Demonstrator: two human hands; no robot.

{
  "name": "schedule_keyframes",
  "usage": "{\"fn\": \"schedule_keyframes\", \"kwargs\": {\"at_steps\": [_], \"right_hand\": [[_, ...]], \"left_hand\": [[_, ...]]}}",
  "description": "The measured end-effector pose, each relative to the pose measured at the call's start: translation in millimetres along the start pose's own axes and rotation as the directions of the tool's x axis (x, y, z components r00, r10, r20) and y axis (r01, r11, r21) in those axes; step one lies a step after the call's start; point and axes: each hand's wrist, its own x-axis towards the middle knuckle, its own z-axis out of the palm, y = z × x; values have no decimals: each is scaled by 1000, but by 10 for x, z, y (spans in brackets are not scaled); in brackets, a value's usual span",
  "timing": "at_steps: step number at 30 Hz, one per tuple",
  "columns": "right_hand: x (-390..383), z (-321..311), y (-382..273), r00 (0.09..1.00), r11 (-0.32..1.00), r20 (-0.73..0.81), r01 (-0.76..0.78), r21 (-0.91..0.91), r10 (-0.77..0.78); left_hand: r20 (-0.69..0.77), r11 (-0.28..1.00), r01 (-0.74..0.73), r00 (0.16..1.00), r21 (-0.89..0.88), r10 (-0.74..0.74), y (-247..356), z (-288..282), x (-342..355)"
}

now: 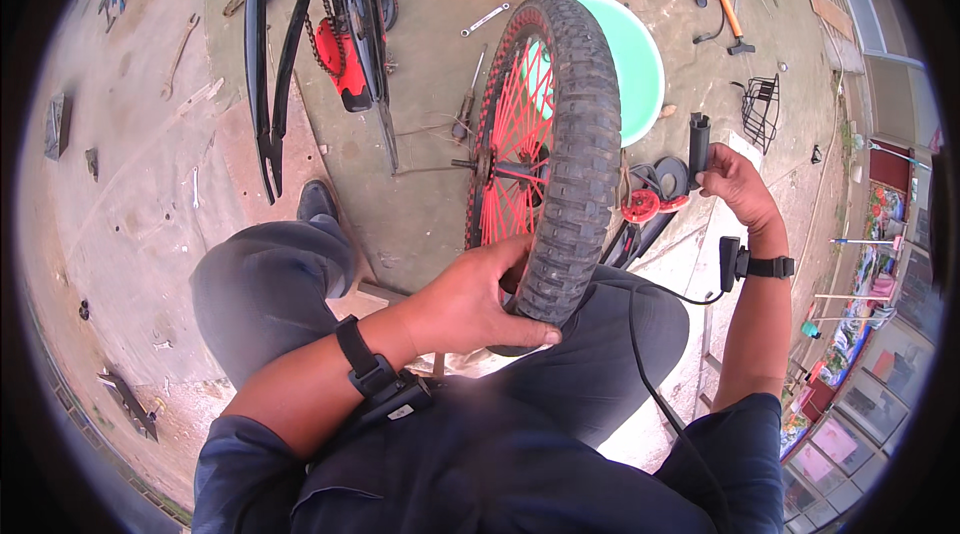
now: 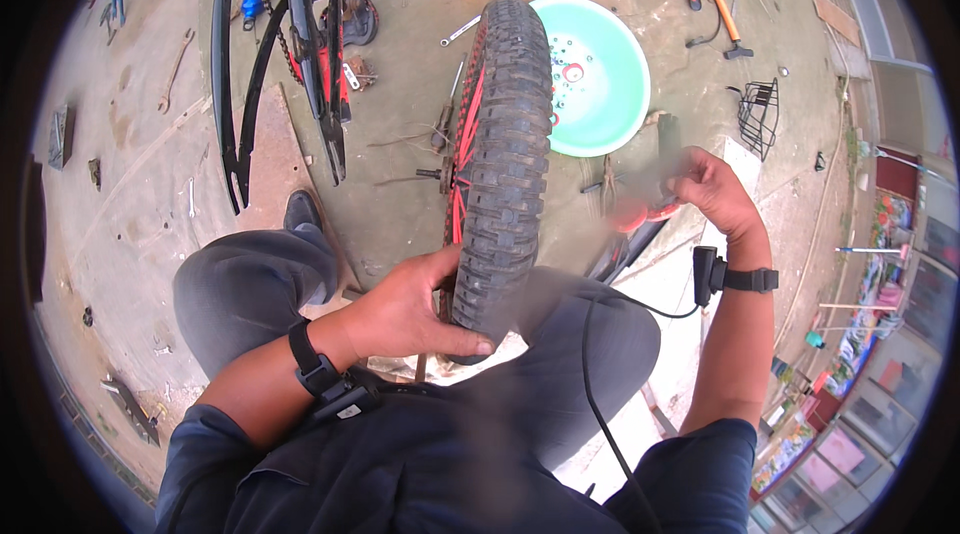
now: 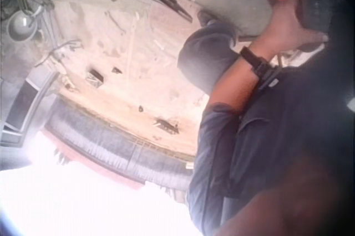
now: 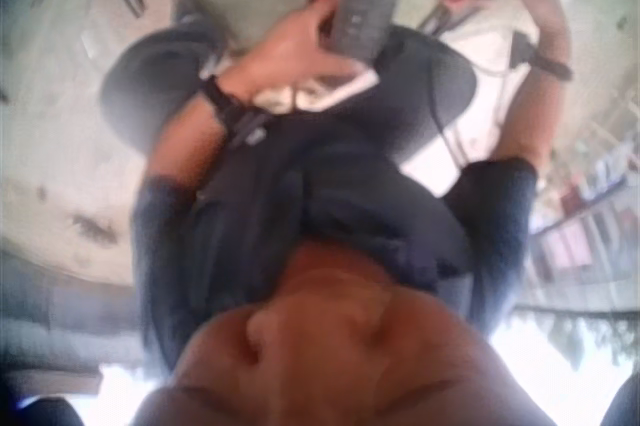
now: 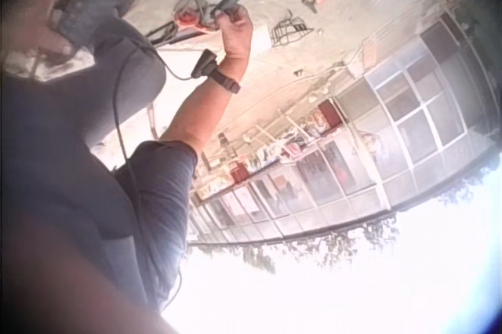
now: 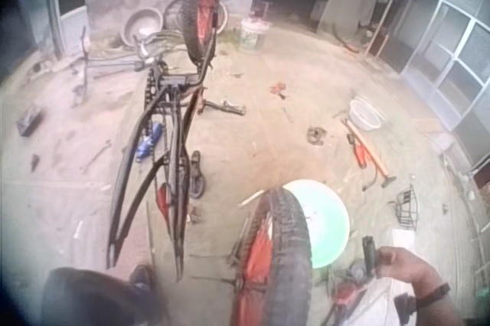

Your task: The person is repairing a bicycle wheel. They handle the wheel, pick up small parts from a green basin, and place them into a white bucket. They also pick up a small metal part and place it on the wheel hub.

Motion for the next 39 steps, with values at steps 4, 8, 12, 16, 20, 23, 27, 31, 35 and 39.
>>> {"fn": "schedule_keyframes", "kwargs": {"at_steps": [4, 8, 12, 16, 20, 23, 27, 31, 35, 39], "right_hand": [[-376, 3, -462, 977, 959, -129, 197, 206, -173], [-680, 226, -841, 921, 816, -221, 388, 429, -322], [-1032, 664, -1032, 835, 614, -334, 548, 569, -436], [-1135, 1137, -948, 790, 423, -406, 597, 682, -460], [-819, 1463, -703, 841, 337, -355, 500, 797, -409], [-566, 1542, -544, 856, 341, -289, 449, 826, -428], [-498, 1438, -412, 877, 362, -315, 444, 820, -363], [-488, 1359, -391, 856, 269, -373, 477, 837, -357], [-472, 1371, -412, 879, 277, -354, 443, 853, -319], [-514, 1373, -414, 882, 325, -344, 445, 835, -323]], "left_hand": [[15, 997, -50, 999, 61, 49, -103, 34, -101], [49, 999, -25, 999, 31, 23, -224, 58, -143], [22, 988, -118, 993, 96, 116, -283, 74, -236], [48, 973, -110, 994, 205, 102, -266, 52, -292], [55, 985, -77, 996, 155, 69, -263, 102, -315], [59, 992, -29, 998, 121, 22, -292, 192, -293], [71, 977, -26, 997, 213, 11, -291, 284, -253], [89, 948, -12, 996, 319, -17, -259, 294, -282], [98, 940, 30, 993, 340, -67, -285, 317, -306], [95, 931, 27, 993, 363, -66, -307, 315, -289]]}}
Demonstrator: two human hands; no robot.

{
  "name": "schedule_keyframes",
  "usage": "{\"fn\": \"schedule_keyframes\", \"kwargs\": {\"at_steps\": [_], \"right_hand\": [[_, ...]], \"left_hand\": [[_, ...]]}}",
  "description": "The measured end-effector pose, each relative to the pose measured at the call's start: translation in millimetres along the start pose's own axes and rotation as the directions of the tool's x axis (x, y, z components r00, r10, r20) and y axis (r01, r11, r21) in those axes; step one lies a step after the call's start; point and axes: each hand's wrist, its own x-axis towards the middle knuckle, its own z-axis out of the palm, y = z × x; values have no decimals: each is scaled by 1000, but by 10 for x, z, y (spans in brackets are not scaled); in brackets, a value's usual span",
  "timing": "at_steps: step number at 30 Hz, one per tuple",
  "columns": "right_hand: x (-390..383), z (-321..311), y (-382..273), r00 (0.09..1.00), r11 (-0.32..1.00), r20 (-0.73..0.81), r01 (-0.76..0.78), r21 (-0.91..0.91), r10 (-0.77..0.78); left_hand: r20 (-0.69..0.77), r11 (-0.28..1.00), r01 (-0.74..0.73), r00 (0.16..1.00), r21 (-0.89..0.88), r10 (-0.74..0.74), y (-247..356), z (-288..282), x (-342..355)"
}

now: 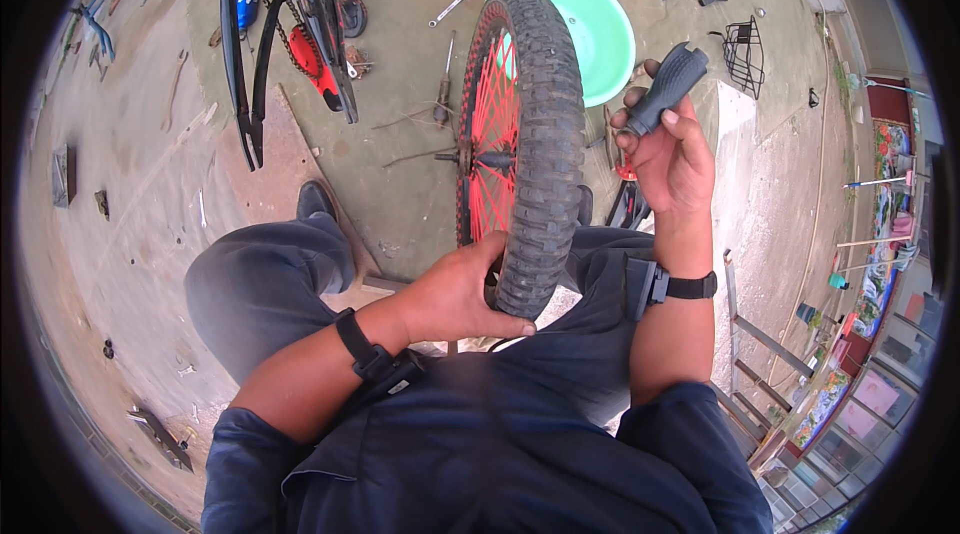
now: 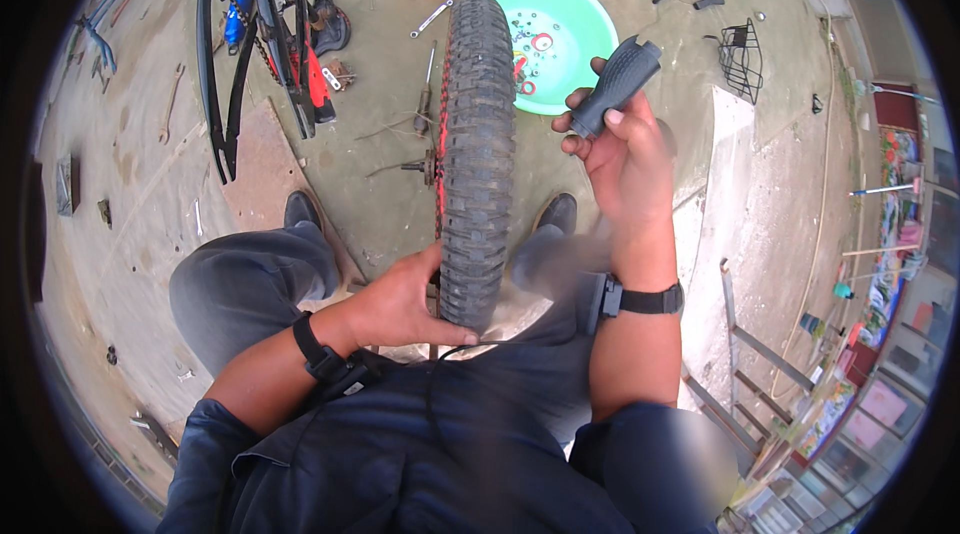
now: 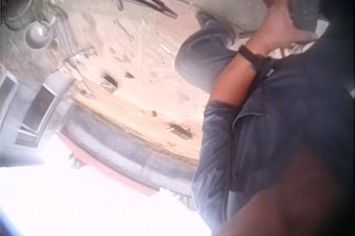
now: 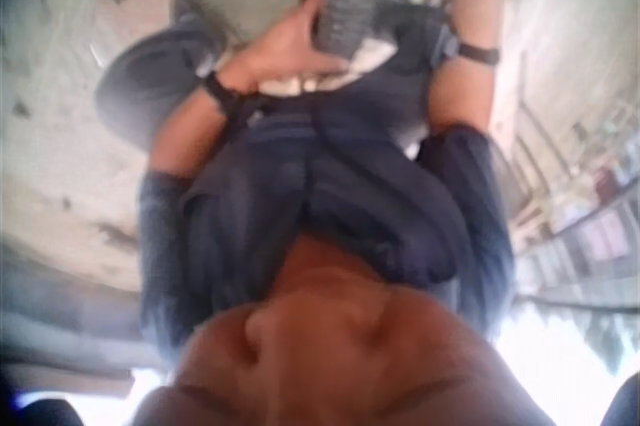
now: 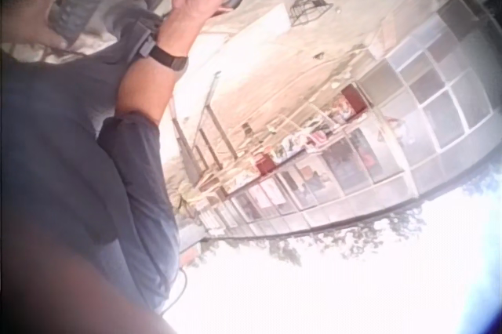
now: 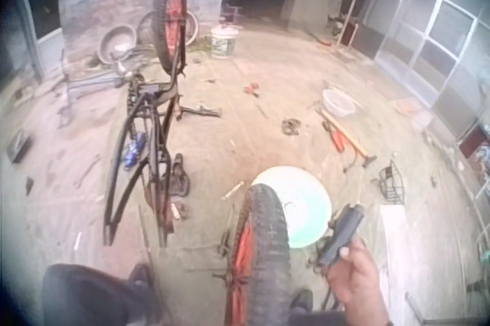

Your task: The person is repairing a bicycle wheel. They handle the wheel, pick up small parts from a green basin, and place them into a white bucket. They also pick up a small metal part and place it on the wheel hub.

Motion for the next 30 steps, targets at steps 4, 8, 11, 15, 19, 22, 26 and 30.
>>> {"fn": "schedule_keyframes", "kwargs": {"at_steps": [4, 8, 11, 15, 19, 22, 26, 30], "right_hand": [[-51, -50, -28, 999, 999, -21, 37, -30, -37], [-60, -124, -48, 999, 999, -10, 50, 9, -50], [-67, -154, -47, 999, 998, -37, 39, 46, -37], [-75, -158, -51, 998, 996, -63, 15, 86, -10], [-112, -109, -93, 993, 1000, -118, -8, -26, 5], [-118, -46, -88, 985, 984, -174, -33, -174, 2], [-110, 3, -26, 967, 920, -256, -107, -376, 8], [-110, -11, -6, 967, 875, -253, -105, -473, -21]], "left_hand": [[-5, 999, 10, 1000, -53, -10, 13, -34, -10], [25, 985, 102, 995, -138, -99, 47, -136, -60], [12, 938, 161, 986, -308, -165, 78, -162, -102], [-1, 928, 149, 987, -342, -159, 86, -260, -94], [-69, 926, 122, 985, -358, -156, 73, -274, -103], [-95, 921, 103, 984, -377, -149, 69, -265, -106], [-104, 898, 78, 985, -432, -136, 90, -294, -140], [-134, 915, 33, 986, -403, -95, 91, -357, -199]]}}
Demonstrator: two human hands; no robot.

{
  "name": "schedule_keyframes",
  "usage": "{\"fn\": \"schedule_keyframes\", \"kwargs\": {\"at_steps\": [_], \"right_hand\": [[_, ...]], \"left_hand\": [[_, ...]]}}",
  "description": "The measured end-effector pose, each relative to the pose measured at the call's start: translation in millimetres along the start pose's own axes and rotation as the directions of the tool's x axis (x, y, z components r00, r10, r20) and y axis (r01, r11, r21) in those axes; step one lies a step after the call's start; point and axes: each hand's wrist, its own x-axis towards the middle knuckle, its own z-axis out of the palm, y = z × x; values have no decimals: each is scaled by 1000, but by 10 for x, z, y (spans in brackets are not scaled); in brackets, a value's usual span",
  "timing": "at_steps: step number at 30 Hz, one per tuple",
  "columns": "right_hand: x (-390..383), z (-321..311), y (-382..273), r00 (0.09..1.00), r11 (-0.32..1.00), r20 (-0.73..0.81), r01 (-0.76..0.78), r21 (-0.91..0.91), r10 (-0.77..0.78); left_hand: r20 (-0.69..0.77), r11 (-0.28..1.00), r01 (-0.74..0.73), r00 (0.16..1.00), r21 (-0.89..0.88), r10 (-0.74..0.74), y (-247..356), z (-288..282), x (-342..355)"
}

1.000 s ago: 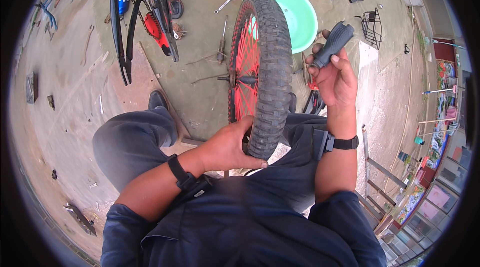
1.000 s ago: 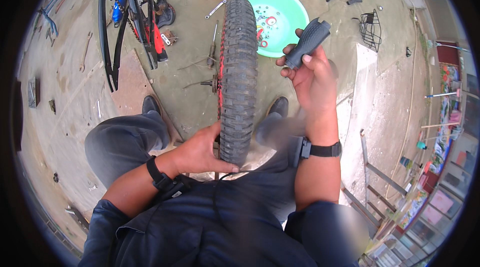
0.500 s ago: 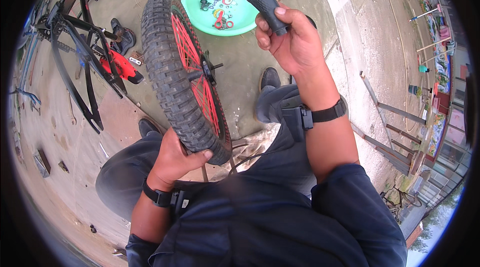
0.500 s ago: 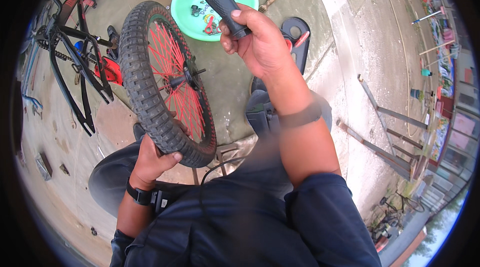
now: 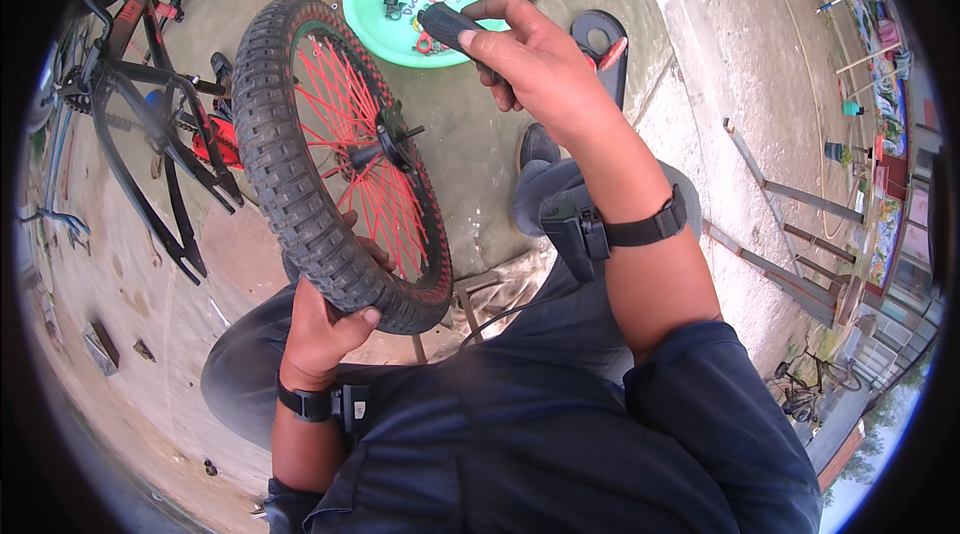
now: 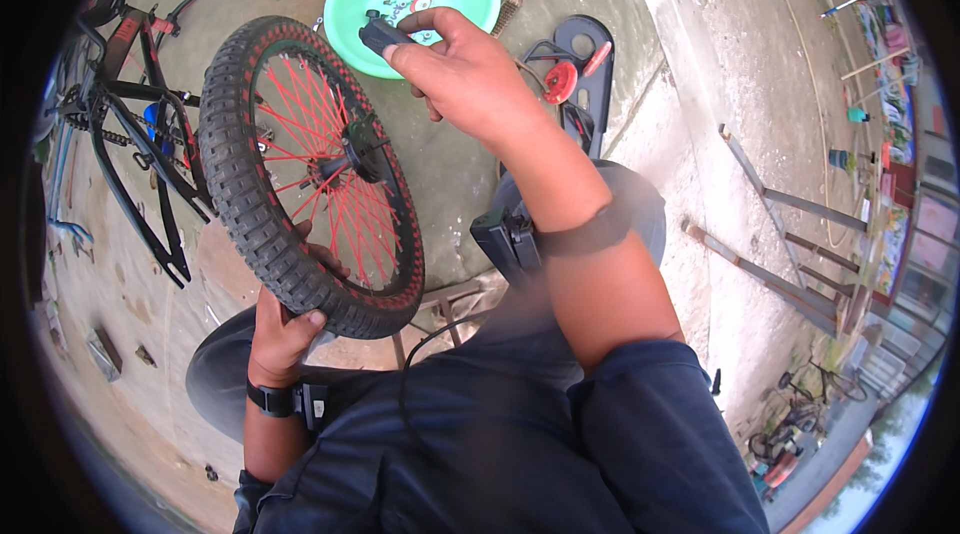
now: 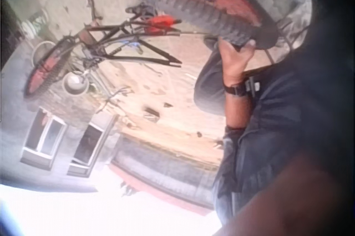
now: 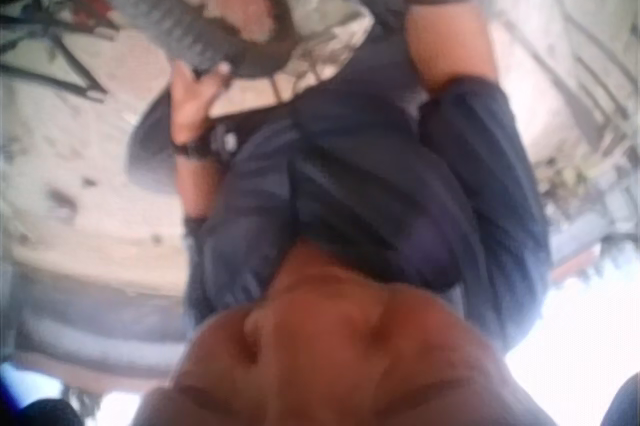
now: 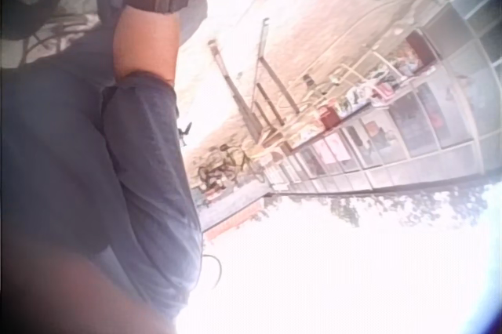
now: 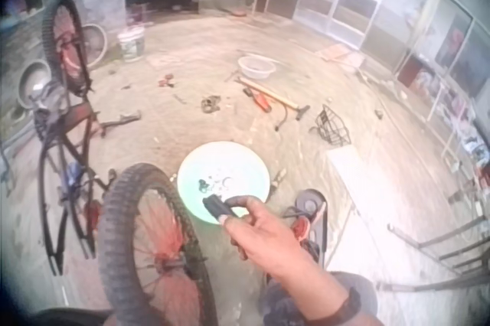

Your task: The person is repairing a bicycle wheel. They handle the wheel, pick up small parts from a green basin, and place them into a white bucket. They also pick up a small metal part and place it on the wheel hub.

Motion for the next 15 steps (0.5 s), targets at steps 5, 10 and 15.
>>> {"fn": "schedule_keyframes", "kwargs": {"at_steps": [5, 10, 15], "right_hand": [[-9, -24, -24, 998, 998, -36, 57, 38, -56], [-13, -46, -76, 995, 984, -53, 93, 151, -86], [-18, -92, -82, 993, 978, -47, 115, 177, -108]], "left_hand": [[-120, 998, -21, 992, 54, 28, 0, -70, -124], [-169, 996, -68, 984, -57, 58, 4, -153, -132], [-212, 994, -105, 973, -37, 94, -44, -216, -110]]}}
